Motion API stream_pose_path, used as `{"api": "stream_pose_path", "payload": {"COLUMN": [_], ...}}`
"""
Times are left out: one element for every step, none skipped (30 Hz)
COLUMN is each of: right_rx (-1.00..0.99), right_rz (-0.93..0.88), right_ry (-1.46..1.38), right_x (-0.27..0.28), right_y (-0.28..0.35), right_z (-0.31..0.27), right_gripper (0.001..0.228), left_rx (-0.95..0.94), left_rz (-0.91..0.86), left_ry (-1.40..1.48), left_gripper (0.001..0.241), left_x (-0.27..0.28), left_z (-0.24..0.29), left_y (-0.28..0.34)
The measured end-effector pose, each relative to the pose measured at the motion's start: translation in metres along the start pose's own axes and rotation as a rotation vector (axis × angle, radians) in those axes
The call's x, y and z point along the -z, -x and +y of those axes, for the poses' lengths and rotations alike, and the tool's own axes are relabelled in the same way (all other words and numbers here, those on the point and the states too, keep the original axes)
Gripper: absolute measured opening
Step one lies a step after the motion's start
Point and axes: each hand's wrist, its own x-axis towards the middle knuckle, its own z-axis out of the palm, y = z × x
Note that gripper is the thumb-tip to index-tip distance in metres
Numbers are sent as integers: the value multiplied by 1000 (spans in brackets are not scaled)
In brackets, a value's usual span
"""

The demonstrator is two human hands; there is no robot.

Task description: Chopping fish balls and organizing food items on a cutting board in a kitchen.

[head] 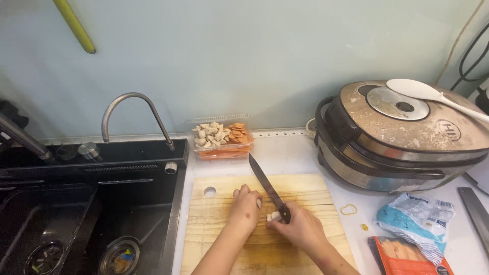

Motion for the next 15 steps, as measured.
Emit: {"api": "stream_pose_path", "payload": {"right_rx": [9,9,10,21,55,85,92,47,1,7,-43,-94,-88,-45,0], "right_rz": [1,-7,-15,-12,26,63,65,18,-30,-28,-68,-111,-112,-132,-152], "right_ry": [-1,44,89,88,94,101,100,71,42,43,-145,-333,-331,-381,-432], "right_x": [-3,-5,-7,-11,-15,-19,-17,-14,-11,-9,-6,-4,-7,-10,-14], "right_y": [1,2,2,-2,-6,-9,-9,-9,-9,-9,-10,-9,-14,-16,-18], "right_z": [-4,-8,-13,-12,-10,-8,-11,-14,-16,-18,-21,-22,-22,-21,-19], "right_gripper": [46,46,47,47,39,31,31,28,24,24,23,23,23,26,30], "left_rx": [1,-5,-11,-12,-42,-71,-72,-50,-29,-30,217,467,467,559,651], "left_rz": [8,-3,-14,-3,-10,-20,-13,18,49,56,-19,-95,-89,-139,-188], "left_ry": [-4,22,47,42,82,123,120,223,326,325,531,735,736,907,1078], "left_gripper": [29,24,18,18,14,11,11,9,8,8,9,10,10,11,12], "left_x": [1,2,4,4,4,3,-2,-9,-15,-15,-15,-15,-18,-23,-28], "left_z": [-1,-1,-2,-3,-4,-5,-8,-12,-15,-12,-8,-5,-9,-14,-18], "left_y": [1,0,-1,2,4,7,4,2,0,-1,-3,-4,-8,-8,-9]}}
